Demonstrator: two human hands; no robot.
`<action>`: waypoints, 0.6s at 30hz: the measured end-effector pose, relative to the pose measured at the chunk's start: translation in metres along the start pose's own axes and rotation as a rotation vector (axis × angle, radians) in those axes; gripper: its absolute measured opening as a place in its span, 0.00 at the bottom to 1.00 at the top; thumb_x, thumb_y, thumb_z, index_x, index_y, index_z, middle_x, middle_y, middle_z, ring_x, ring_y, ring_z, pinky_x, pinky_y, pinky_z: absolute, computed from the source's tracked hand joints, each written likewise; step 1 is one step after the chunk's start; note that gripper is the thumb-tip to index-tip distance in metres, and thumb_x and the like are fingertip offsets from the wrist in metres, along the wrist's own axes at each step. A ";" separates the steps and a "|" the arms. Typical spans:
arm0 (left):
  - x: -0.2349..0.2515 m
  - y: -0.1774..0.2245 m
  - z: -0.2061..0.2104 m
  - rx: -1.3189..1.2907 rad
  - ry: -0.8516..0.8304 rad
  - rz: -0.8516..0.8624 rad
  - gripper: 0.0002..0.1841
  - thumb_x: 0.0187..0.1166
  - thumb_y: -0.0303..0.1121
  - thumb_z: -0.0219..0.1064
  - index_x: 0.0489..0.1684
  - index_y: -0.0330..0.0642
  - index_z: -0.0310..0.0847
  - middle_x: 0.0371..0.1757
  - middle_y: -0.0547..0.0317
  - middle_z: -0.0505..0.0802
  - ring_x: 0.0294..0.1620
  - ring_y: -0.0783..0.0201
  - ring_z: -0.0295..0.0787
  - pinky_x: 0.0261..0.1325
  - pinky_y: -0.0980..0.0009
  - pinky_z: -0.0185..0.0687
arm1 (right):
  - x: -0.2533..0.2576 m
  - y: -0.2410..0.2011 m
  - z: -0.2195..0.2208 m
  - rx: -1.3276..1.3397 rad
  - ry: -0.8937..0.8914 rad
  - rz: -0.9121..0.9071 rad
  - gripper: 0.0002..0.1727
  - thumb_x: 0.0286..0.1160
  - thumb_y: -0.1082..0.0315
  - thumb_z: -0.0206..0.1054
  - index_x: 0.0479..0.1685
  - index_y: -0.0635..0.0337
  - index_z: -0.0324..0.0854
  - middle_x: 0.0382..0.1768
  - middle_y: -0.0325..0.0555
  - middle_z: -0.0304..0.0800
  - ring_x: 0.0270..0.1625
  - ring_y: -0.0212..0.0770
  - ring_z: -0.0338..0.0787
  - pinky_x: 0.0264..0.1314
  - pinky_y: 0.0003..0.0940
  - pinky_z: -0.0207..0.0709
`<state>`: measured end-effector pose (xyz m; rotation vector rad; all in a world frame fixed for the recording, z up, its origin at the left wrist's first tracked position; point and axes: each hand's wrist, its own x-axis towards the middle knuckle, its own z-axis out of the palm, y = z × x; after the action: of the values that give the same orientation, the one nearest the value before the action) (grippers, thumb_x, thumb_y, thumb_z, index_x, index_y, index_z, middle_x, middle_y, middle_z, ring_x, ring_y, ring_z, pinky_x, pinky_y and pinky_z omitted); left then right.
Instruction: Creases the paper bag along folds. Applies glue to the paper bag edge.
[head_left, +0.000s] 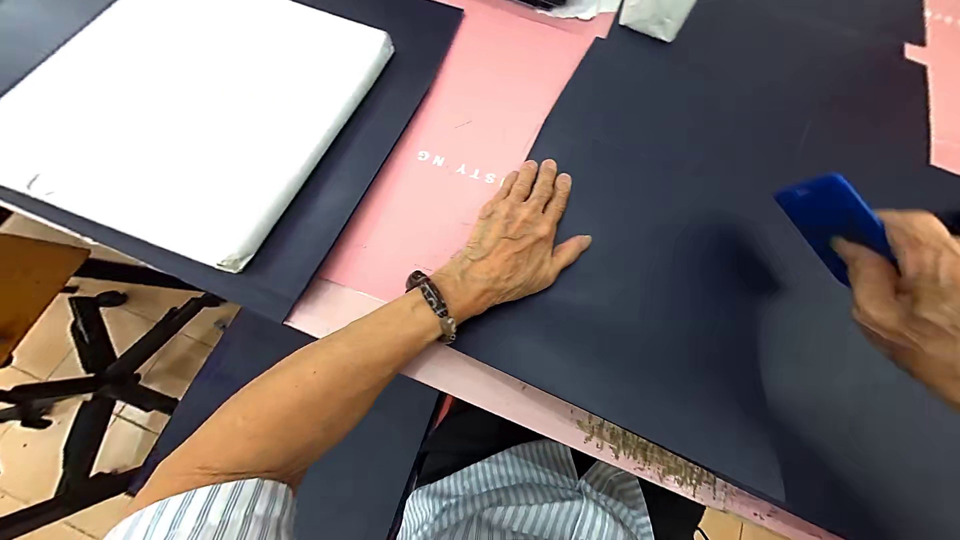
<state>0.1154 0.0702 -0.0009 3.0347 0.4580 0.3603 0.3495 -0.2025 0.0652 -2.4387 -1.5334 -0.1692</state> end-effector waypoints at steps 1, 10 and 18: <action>-0.001 0.001 -0.001 -0.007 0.003 -0.003 0.42 0.88 0.61 0.40 0.83 0.28 0.67 0.84 0.30 0.73 0.87 0.36 0.67 0.88 0.49 0.58 | 0.025 -0.026 0.002 0.024 0.027 -0.101 0.21 0.90 0.66 0.48 0.62 0.78 0.76 0.48 0.75 0.86 0.47 0.73 0.90 0.47 0.68 0.80; -0.003 0.004 0.001 0.096 0.185 0.028 0.38 0.87 0.57 0.46 0.67 0.24 0.82 0.67 0.32 0.89 0.66 0.41 0.89 0.61 0.51 0.80 | 0.189 -0.146 0.090 0.149 -0.081 -0.464 0.15 0.87 0.74 0.52 0.55 0.79 0.80 0.51 0.74 0.87 0.60 0.73 0.87 0.63 0.60 0.78; -0.091 0.035 -0.050 -0.130 0.141 -0.091 0.21 0.88 0.45 0.55 0.36 0.37 0.86 0.34 0.51 0.85 0.33 0.52 0.84 0.26 0.62 0.72 | 0.203 -0.162 0.094 -0.010 -0.131 -0.378 0.18 0.87 0.70 0.54 0.48 0.82 0.81 0.49 0.80 0.83 0.56 0.80 0.85 0.55 0.71 0.73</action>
<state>0.0288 0.0103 0.0303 2.8633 0.5551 0.5767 0.2894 0.0666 0.0470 -2.1794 -2.0450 -0.0863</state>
